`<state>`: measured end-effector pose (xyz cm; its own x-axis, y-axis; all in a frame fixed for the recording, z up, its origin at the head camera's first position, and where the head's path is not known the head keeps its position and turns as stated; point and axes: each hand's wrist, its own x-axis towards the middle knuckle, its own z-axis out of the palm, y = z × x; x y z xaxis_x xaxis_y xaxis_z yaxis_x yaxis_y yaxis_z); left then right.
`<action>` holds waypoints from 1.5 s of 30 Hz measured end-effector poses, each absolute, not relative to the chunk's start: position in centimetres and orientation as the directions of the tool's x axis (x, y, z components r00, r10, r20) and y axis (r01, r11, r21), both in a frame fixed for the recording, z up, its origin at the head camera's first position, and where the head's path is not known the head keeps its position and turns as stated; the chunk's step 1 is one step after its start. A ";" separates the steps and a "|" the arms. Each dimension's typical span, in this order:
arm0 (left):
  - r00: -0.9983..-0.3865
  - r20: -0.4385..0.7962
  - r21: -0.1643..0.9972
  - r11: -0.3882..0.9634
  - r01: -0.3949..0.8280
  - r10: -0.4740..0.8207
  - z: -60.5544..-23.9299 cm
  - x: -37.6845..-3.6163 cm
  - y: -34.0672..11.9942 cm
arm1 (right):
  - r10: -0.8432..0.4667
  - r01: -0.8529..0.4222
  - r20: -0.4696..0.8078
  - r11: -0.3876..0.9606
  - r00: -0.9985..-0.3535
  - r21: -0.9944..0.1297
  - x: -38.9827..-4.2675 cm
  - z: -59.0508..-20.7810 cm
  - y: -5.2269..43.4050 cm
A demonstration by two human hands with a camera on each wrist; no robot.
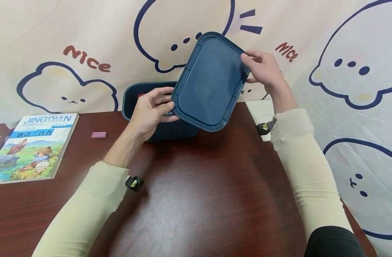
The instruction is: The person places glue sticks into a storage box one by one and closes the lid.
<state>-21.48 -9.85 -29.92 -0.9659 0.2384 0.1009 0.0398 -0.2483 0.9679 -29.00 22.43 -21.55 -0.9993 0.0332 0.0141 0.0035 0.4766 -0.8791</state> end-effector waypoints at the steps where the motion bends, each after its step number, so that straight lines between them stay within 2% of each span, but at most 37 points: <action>1: -0.966 0.114 0.968 -0.245 0.056 0.233 -29.6 -21.4 -9.9 | 0.034 -0.001 0.019 0.477 -0.999 -0.879 -28.9 -21.2 22.3; 5: -0.952 0.214 0.955 -0.251 0.157 0.218 -28.1 -20.8 -10.4 | 0.024 -0.030 0.043 0.389 -0.999 -0.921 -28.3 -19.9 21.8; 9: -0.928 0.306 0.931 -0.270 0.245 0.213 -26.2 -20.2 -10.7 | 0.017 -0.070 0.076 0.233 -0.997 -0.970 -27.7 -18.8 21.7; 14: -0.922 0.339 0.938 -0.144 0.316 0.188 -24.5 -19.7 -10.8 | 0.022 -0.101 0.103 0.068 -0.994 -0.993 -27.3 -18.2 21.3; 22: -0.918 0.362 0.919 0.105 0.381 0.161 -24.5 -19.4 -11.3 | 0.002 -0.084 0.085 0.019 -0.996 -0.996 -27.2 -18.5 20.6; 28: -0.907 0.381 0.909 0.109 0.403 0.180 -24.8 -19.5 -11.8 | -0.020 -0.078 0.079 -0.031 -0.997 -0.996 -27.0 -19.0 20.2; 35: -0.874 0.442 0.862 0.175 0.476 0.202 -25.1 -19.5 -12.4 | -0.099 -0.075 0.087 -0.121 -0.991 -0.990 -26.8 -19.8 19.6; 45: -0.825 0.521 0.793 0.234 0.563 0.221 -25.6 -19.8 -13.1 | -0.121 -0.031 0.055 -0.190 -0.991 -0.981 -26.6 -20.7 19.3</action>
